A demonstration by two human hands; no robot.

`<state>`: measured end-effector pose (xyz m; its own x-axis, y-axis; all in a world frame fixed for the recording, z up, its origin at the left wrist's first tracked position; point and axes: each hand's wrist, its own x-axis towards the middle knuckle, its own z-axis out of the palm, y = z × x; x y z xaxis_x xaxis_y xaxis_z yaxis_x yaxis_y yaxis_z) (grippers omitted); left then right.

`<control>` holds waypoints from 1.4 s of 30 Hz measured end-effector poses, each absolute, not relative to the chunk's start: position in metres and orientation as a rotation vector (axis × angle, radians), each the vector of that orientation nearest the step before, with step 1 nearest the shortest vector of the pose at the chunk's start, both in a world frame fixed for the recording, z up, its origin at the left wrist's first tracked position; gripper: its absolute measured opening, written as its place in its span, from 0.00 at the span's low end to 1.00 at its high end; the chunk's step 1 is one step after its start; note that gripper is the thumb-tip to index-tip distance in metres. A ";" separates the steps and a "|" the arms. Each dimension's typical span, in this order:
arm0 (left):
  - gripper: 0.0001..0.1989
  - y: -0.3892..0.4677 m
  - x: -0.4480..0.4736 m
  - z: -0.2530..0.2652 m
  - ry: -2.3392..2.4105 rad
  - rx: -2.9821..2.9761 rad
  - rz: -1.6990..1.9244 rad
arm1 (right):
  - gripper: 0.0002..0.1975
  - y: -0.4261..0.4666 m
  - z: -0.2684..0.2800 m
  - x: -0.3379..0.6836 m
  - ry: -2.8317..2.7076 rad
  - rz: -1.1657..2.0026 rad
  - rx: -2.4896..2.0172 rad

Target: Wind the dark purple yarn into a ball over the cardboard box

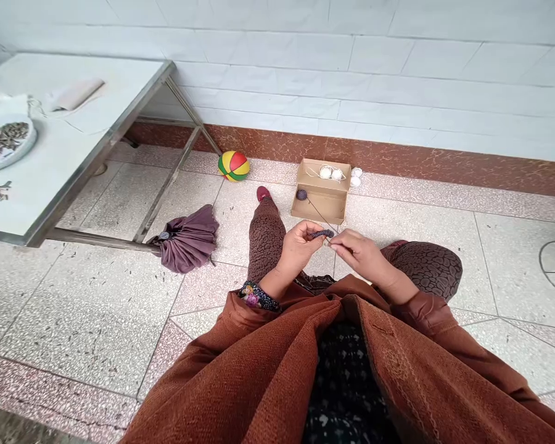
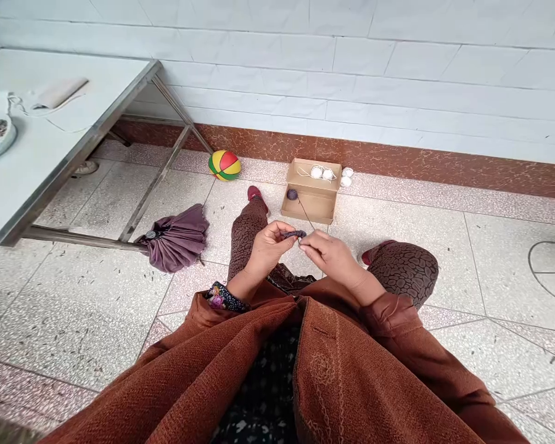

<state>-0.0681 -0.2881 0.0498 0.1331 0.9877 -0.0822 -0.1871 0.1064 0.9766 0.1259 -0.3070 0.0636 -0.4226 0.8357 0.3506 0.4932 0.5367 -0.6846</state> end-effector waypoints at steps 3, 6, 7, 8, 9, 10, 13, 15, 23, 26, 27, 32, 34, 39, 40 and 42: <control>0.12 -0.289 -0.068 0.054 0.964 1.078 1.068 | 0.09 -0.293 0.076 0.132 -1.990 0.576 -1.118; 0.14 -0.292 -0.066 0.059 0.817 0.977 1.019 | 0.11 -0.284 0.066 0.129 -1.881 0.603 -1.199; 0.15 -0.292 -0.066 0.060 0.785 0.929 1.018 | 0.12 -0.285 0.058 0.127 -1.870 0.636 -1.219; 0.16 -0.292 -0.065 0.061 0.769 0.884 1.027 | 0.14 -0.288 0.050 0.124 -1.874 0.673 -1.232; 0.16 -0.292 -0.065 0.061 0.767 0.849 1.037 | 0.15 -0.293 0.043 0.121 -1.902 0.709 -1.236; 0.17 -0.292 -0.065 0.061 0.778 0.826 1.052 | 0.16 -0.299 0.038 0.118 -1.943 0.733 -1.230; 0.19 -0.290 -0.065 0.059 0.870 0.847 1.127 | 0.16 -0.318 0.036 0.115 -2.106 0.707 -1.162; 0.17 -0.289 -0.066 0.058 0.949 0.939 1.145 | 0.16 -0.322 0.048 0.118 -2.199 0.639 -1.130; 0.13 -0.295 -0.067 0.065 0.899 1.116 1.010 | 0.14 -0.280 0.084 0.126 -1.996 0.851 -1.119; 0.17 -0.295 -0.068 0.064 0.813 0.962 1.025 | 0.17 -0.279 0.065 0.119 -1.774 1.113 -1.154; 0.18 -0.294 -0.067 0.063 0.806 0.923 1.037 | 0.18 -0.283 0.057 0.117 -1.729 1.164 -1.167; 0.17 -0.293 -0.067 0.057 0.892 0.916 1.108 | 0.21 -0.311 0.034 0.111 -1.886 1.051 -1.233; 0.14 -0.293 -0.067 0.055 0.967 0.988 1.132 | 0.19 -0.319 0.040 0.113 -2.035 0.901 -1.196; 0.09 -0.293 -0.067 0.056 1.095 1.193 1.111 | 0.13 -0.319 0.081 0.121 -2.203 0.634 -1.117; 0.09 -0.294 -0.066 0.058 1.087 1.212 1.096 | 0.13 -0.315 0.088 0.122 -2.190 0.611 -1.122; 0.11 -0.296 -0.065 0.062 1.007 1.203 1.062 | 0.12 -0.304 0.097 0.122 -2.124 0.607 -1.138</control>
<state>-0.0649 -0.2960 0.0615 0.2138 0.9763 -0.0345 -0.0866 0.0541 0.9948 0.1221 -0.3040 0.0972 -0.4165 0.8504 0.3215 0.5522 0.5176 -0.6536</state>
